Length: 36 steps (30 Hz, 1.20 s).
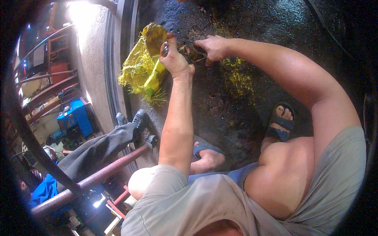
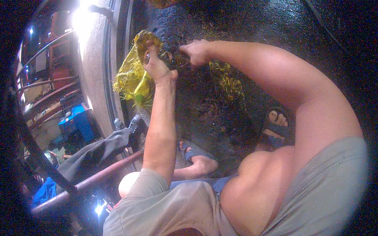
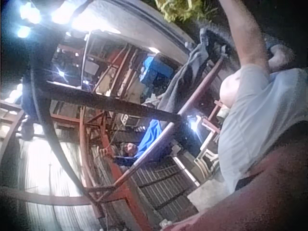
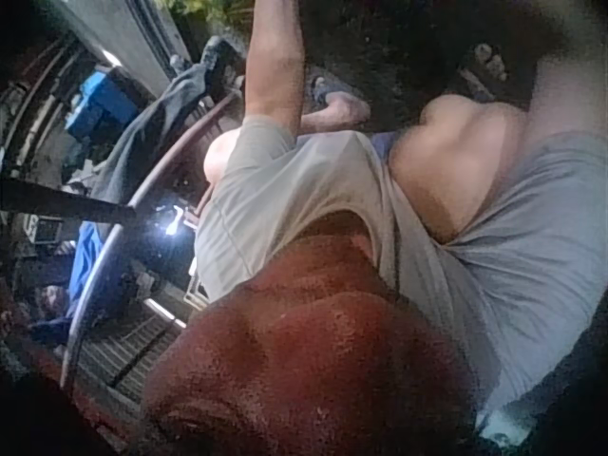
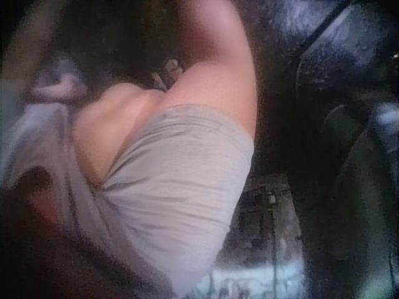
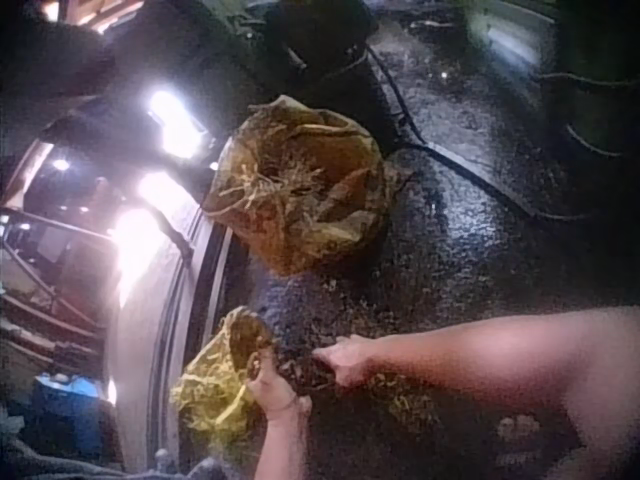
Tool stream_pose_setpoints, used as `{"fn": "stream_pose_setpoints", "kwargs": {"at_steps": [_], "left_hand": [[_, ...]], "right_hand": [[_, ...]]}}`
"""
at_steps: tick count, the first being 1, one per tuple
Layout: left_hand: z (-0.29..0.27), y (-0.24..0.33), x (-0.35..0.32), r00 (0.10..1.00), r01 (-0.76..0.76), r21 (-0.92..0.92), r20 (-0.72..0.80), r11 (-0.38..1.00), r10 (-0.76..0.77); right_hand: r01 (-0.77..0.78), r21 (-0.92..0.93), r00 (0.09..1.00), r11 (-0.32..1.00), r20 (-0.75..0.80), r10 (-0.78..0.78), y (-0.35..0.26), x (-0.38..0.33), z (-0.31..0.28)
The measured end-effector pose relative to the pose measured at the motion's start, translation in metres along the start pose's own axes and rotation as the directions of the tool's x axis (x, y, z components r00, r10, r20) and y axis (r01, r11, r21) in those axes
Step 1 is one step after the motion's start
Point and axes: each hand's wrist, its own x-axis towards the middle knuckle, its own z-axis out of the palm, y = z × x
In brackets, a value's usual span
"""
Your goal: The person squats on a wet concrete floor and uses their hands to gather and squeeze a yellow fibrous material. They repeatedly pick up clumps of the material, wring it out, and place it into a yellow sack. The person moves around the floor to collect scattered debris.
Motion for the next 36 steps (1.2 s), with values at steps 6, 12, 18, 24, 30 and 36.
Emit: {"fn": "stream_pose_setpoints", "kwargs": {"at_steps": [6, 12, 18, 24, 30, 36], "left_hand": [[0.000, 0.002, 0.000, 0.999, -0.043, -0.003, -0.016, 0.999, 0.043], [0.005, 0.006, -0.008, 0.999, -0.035, 0.012, -0.024, 0.999, 0.035], [0.002, 0.005, -0.004, 0.993, -0.103, 0.033, -0.053, 0.994, 0.104], [0.011, 0.013, -0.016, 0.998, -0.046, 0.079, -0.039, 0.996, 0.049], [-0.016, -0.012, 0.010, 0.996, 0.086, -0.085, 0.038, 0.993, -0.083], [-0.023, 0.000, 0.014, 0.968, 0.228, -0.283, 0.174, 0.932, -0.183]], "right_hand": [[0.068, -0.060, 0.998, 0.996, -0.004, -0.069, -0.006, 0.000, -0.001], [0.048, -0.098, 0.996, 0.994, -0.072, -0.055, -0.003, 0.004, 0.003], [0.063, -0.090, 0.996, 0.994, -0.063, -0.069, -0.004, 0.006, 0.003], [0.091, -0.058, 0.993, 0.994, -0.070, -0.095, -0.003, 0.001, 0.005], [0.062, -0.008, 0.997, 0.998, -0.036, -0.062, -0.002, 0.005, 0.002], [0.016, -0.069, 0.983, 0.997, -0.183, -0.029, 0.029, -0.002, -0.005]]}}
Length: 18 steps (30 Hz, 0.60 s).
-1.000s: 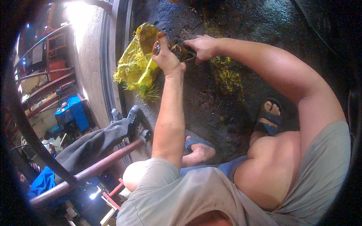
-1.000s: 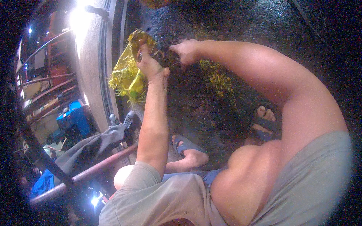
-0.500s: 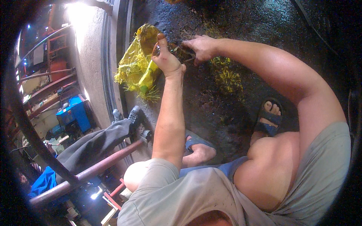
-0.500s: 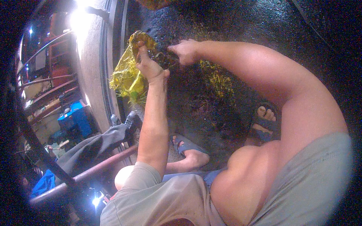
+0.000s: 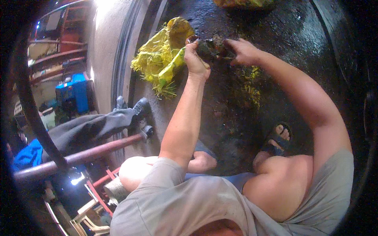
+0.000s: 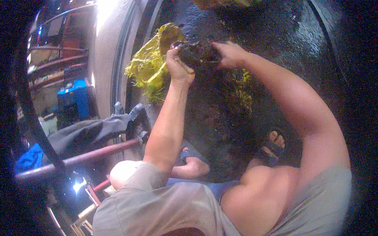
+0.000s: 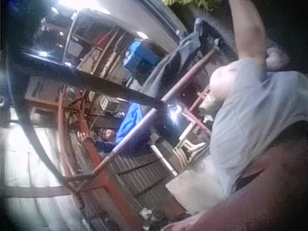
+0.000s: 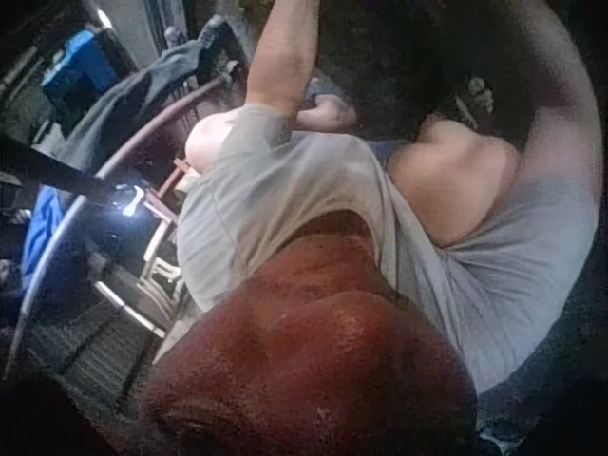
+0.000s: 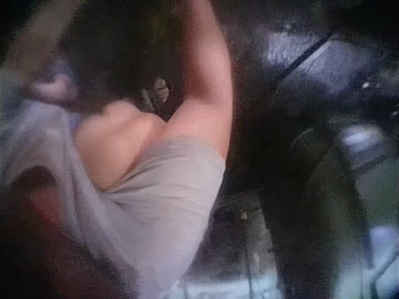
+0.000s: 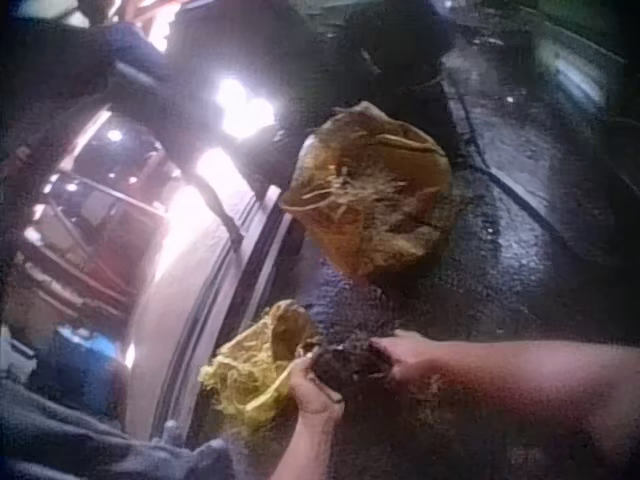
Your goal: The person squats on a wet concrete floor and uses their hands to gather and squeeze a yellow fibrous material. They repeatedly pick up clumps of the material, wring it out, and place it into a yellow sack. The person moves around the floor to collect scattered debris.
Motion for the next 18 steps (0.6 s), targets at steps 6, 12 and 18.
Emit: {"fn": "stream_pose_setpoints", "kwargs": {"at_steps": [6, 12, 18], "left_hand": [[-0.051, 0.002, -0.003, 0.991, 0.132, 0.540, -0.047, 0.831, -0.127], [-0.099, -0.026, -0.003, 0.997, -0.030, 0.920, 0.000, 0.391, 0.077], [-0.075, -0.044, 0.003, 0.916, -0.209, 0.949, 0.106, 0.235, 0.387]], "right_hand": [[-0.140, 0.006, 0.986, 0.990, -0.087, 0.140, 0.053, -0.004, -0.017], [-0.171, 0.025, 0.971, 0.985, -0.168, 0.173, 0.057, -0.008, -0.025], [-0.177, -0.015, 0.965, 0.984, -0.197, 0.171, 0.067, -0.006, -0.030]]}}
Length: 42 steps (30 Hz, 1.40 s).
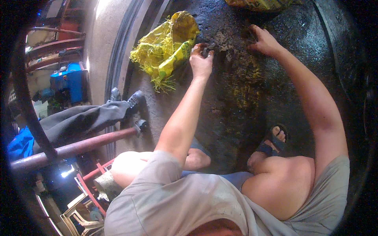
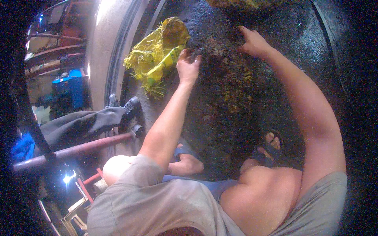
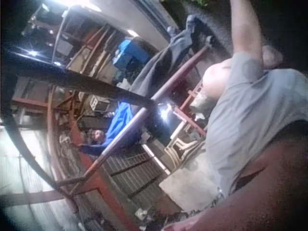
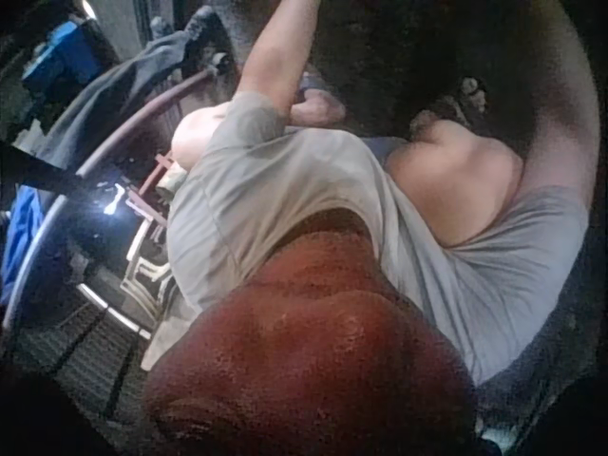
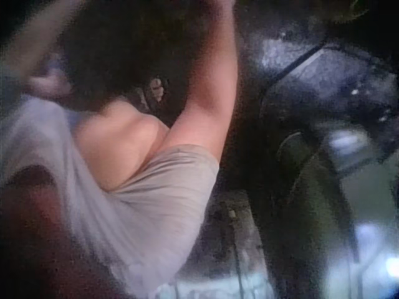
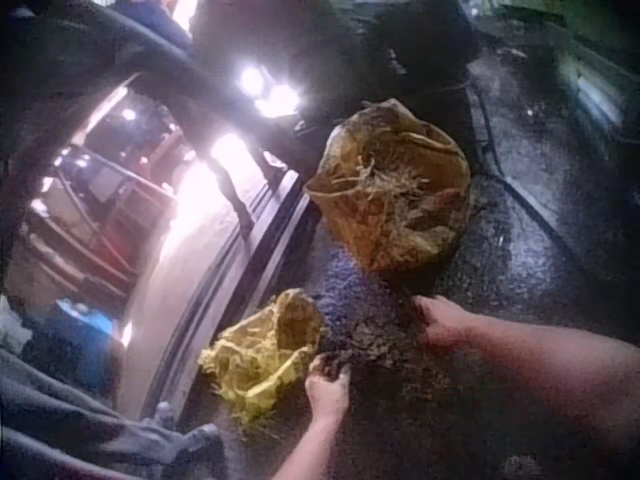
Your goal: The person squats on a wet concrete floor and uses their hands to gather and squeeze a yellow fibrous material. They repeatedly pick up clumps of the material, wring it out, and place it into a yellow sack. The person moves around the floor to collect scattered debris.
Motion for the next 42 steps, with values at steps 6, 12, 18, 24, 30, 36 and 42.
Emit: {"fn": "stream_pose_setpoints", "kwargs": {"at_steps": [6, 12, 18, 24, 30, 36, 42], "left_hand": [[0.024, -0.023, -0.003, 0.948, -0.191, 0.320, 0.304, 0.928, 0.091], [0.021, -0.009, 0.001, 0.921, -0.236, 0.273, 0.370, 0.933, 0.125], [0.025, 0.008, 0.003, 0.946, -0.241, 0.237, 0.273, 0.941, 0.174], [0.032, 0.013, -0.007, 0.868, -0.284, 0.330, 0.487, 0.900, 0.095], [0.033, 0.028, -0.005, 0.877, -0.263, 0.180, 0.455, 0.948, 0.157], [0.036, 0.015, -0.032, 0.663, -0.607, 0.369, 0.723, 0.704, 0.192], [0.013, 0.015, -0.034, 0.767, -0.480, 0.410, 0.625, 0.776, 0.144]], "right_hand": [[-0.006, 0.029, 1.000, 1.000, 0.003, 0.005, -0.016, -0.006, -0.006], [-0.022, 0.017, 1.000, 1.000, 0.008, 0.021, -0.004, -0.007, -0.006], [0.005, 0.056, 1.000, 0.998, -0.001, -0.005, -0.010, -0.003, -0.005], [0.027, 0.029, 0.998, 0.999, -0.052, -0.025, -0.011, -0.007, -0.008], [0.007, 0.058, 0.999, 0.998, 0.051, -0.010, -0.017, -0.003, -0.014], [0.032, 0.041, 0.999, 0.999, -0.026, -0.031, -0.008, -0.003, -0.005], [0.052, 0.066, 0.998, 0.996, -0.031, -0.050, -0.013, -0.008, -0.006]]}}
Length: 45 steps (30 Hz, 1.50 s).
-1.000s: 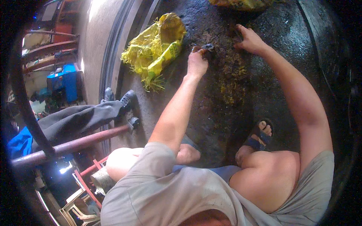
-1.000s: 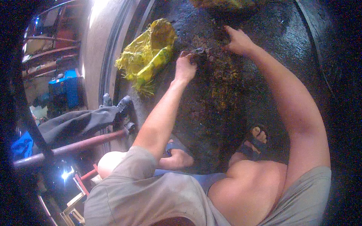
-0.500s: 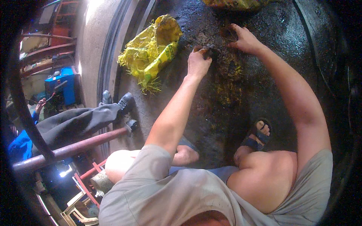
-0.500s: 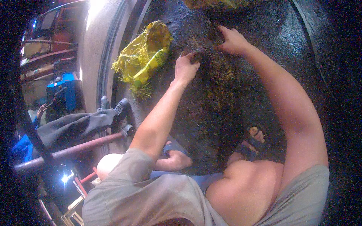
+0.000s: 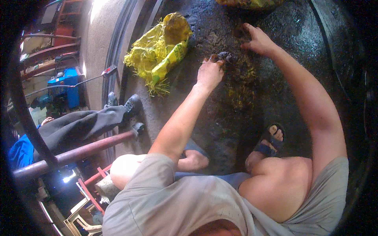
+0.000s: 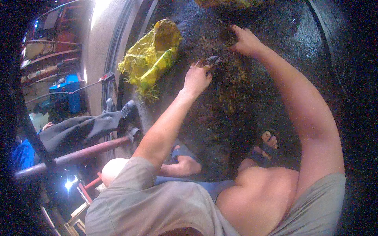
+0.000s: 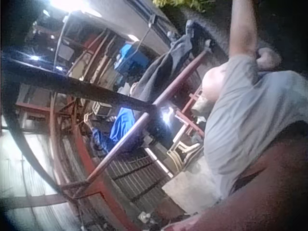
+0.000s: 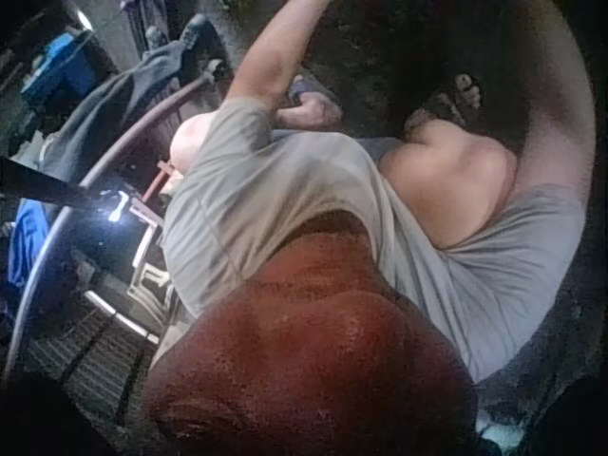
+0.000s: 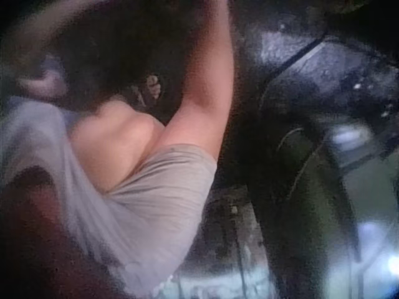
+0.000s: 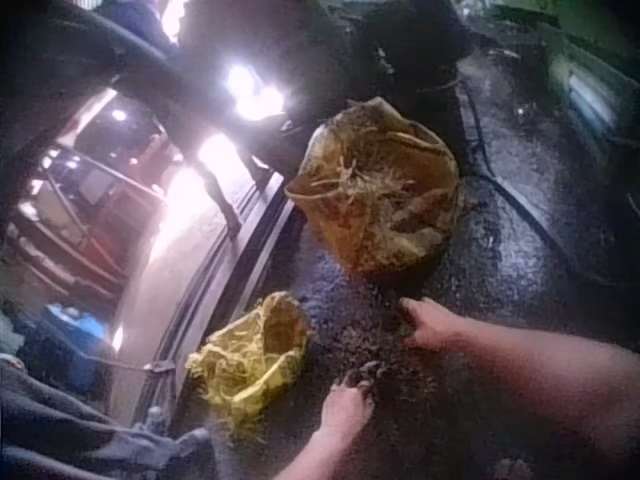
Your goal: The person squats on a wet concrete floor and uses their hands to gather and squeeze a yellow fibrous material. They repeatedly pick up clumps of the material, wring it out, and place it into a yellow sack. The person moves around the floor to collect scattered debris.
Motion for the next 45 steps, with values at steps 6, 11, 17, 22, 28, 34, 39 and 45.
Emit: {"fn": "stream_pose_setpoints", "kwargs": {"at_steps": [6, 11, 17, 22, 28, 34, 39, 45], "left_hand": [[0.005, 0.001, -0.013, 0.993, 0.115, -0.010, -0.028, 0.993, -0.115], [0.004, -0.016, -0.015, 0.921, 0.314, -0.564, -0.013, 0.763, -0.389], [-0.010, -0.024, -0.034, 0.929, 0.113, -0.844, 0.276, -0.524, -0.245], [-0.006, -0.022, -0.036, 0.979, 0.063, -0.626, 0.191, -0.777, -0.074], [0.002, -0.011, -0.032, 0.953, 0.038, -0.571, 0.268, -0.820, -0.142], [0.001, -0.005, -0.015, 0.914, 0.031, -0.769, 0.280, -0.638, -0.293], [-0.027, -0.009, 0.002, 0.946, 0.054, -0.832, 0.219, -0.552, -0.238], [0.017, -0.024, -0.027, 0.943, 0.155, -0.881, 0.267, -0.448, -0.198]], "right_hand": [[-0.034, 0.050, 0.999, 0.998, 0.008, 0.033, -0.003, -0.002, 0.008], [0.049, 0.058, 0.999, 0.997, 0.017, -0.050, -0.003, -0.007, 0.013], [0.049, 0.073, 0.999, 0.996, 0.003, -0.049, -0.004, -0.006, 0.012], [0.104, 0.096, 0.994, 0.990, 0.027, -0.107, 0.000, 0.001, 0.022], [0.103, 0.089, 0.987, 0.991, 0.117, -0.113, -0.030, -0.013, 0.009], [0.108, 0.063, 0.986, 0.992, 0.123, -0.115, -0.019, -0.012, 0.009], [0.069, -0.049, 0.996, 0.996, 0.053, -0.066, -0.020, 0.003, 0.013], [-0.076, 0.190, 0.951, 0.979, 0.310, 0.014, -0.037, -0.023, 0.017]]}}
